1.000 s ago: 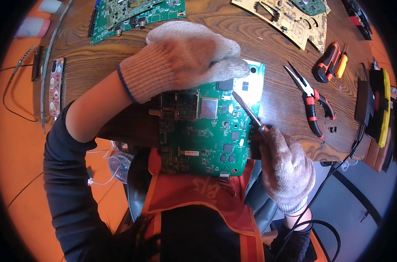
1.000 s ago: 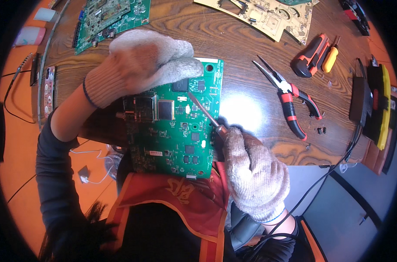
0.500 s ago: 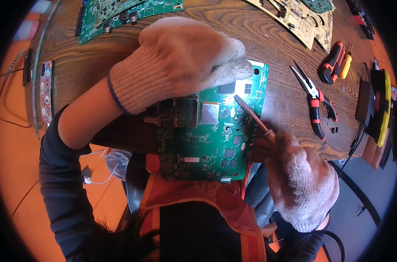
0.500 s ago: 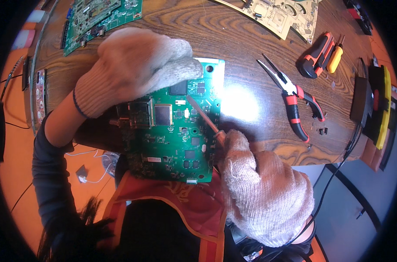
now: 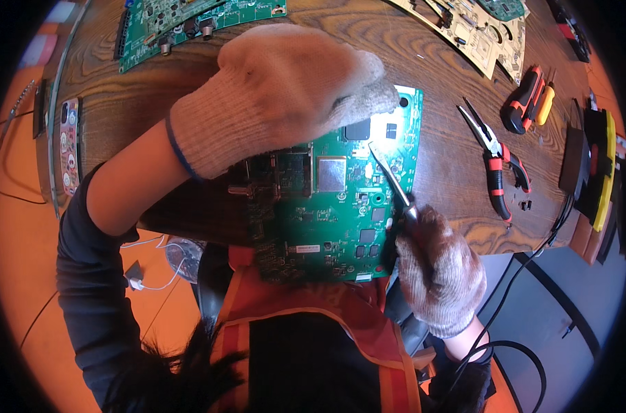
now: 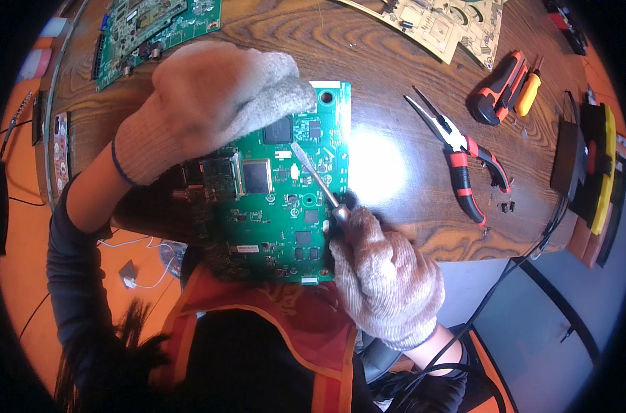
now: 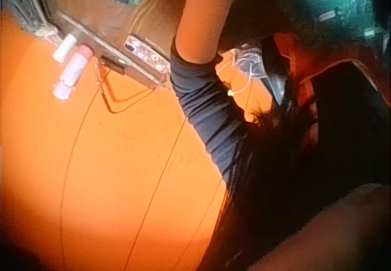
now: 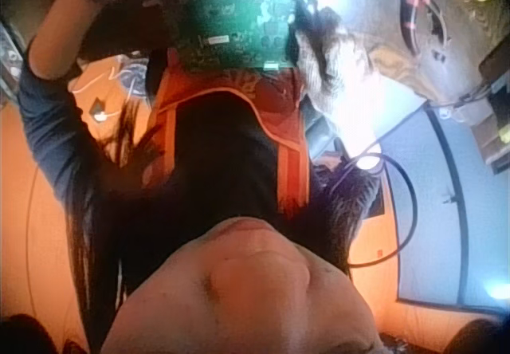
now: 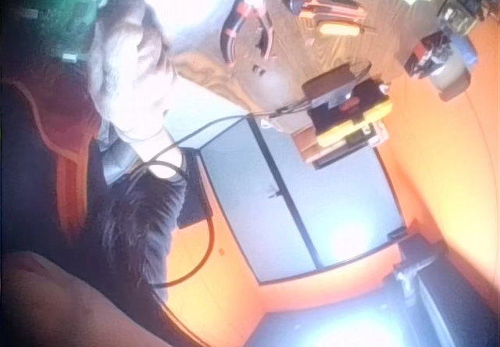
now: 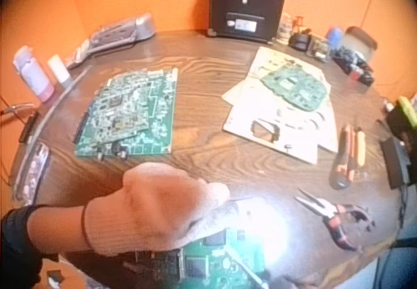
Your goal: The person uses pliers to remove small components from a green circuit board. They repeatedly grip and pull parts from the board, flipping it over to access different areas. Removed pieces are placed on the table.
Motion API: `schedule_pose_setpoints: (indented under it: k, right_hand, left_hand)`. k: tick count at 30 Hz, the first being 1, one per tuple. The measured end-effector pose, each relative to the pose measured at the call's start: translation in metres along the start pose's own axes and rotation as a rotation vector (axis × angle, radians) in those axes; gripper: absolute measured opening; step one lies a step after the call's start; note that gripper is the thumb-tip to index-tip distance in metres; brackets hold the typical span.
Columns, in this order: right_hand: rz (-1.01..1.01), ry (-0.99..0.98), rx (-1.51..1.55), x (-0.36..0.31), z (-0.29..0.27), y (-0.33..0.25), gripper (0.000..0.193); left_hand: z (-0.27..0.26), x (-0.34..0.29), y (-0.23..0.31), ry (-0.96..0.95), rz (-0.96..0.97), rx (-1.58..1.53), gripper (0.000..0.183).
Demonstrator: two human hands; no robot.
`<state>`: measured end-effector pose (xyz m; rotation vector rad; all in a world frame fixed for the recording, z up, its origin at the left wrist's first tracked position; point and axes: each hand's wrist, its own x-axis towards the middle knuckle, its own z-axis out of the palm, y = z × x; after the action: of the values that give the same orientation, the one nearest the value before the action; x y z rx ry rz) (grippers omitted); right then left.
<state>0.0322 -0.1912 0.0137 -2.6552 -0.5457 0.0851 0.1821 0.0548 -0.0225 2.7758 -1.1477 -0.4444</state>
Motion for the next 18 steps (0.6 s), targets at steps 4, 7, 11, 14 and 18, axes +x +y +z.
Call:
schedule_pose_setpoints:
  k: [4, 7, 11, 14, 18]
  right_hand:
    - [0.188, 0.039, 0.366, -0.003, 0.005, -0.002, 0.043]
    - [0.412, 0.027, 0.707, -0.003, 0.003, -0.006, 0.035]
    - [0.702, 0.013, 1.237, -0.002, -0.004, -0.004, 0.035]
    - [0.531, 0.109, 0.871, -0.002, -0.005, -0.002, 0.038]
    - [0.266, 0.122, 0.413, 0.000, -0.006, 0.000, 0.035]
  left_hand:
    - [-0.006, -0.003, 0.010, 0.207, 0.013, 0.002, 0.042]
    - [0.001, -0.002, 0.008, 0.215, 0.003, -0.001, 0.042]
    - [0.010, 0.005, 0.002, 0.297, 0.043, -0.040, 0.044]
    - [0.013, 0.006, 0.002, 0.413, 0.082, -0.018, 0.044]
    - [0.011, 0.003, 0.005, 0.398, 0.059, 0.001, 0.041]
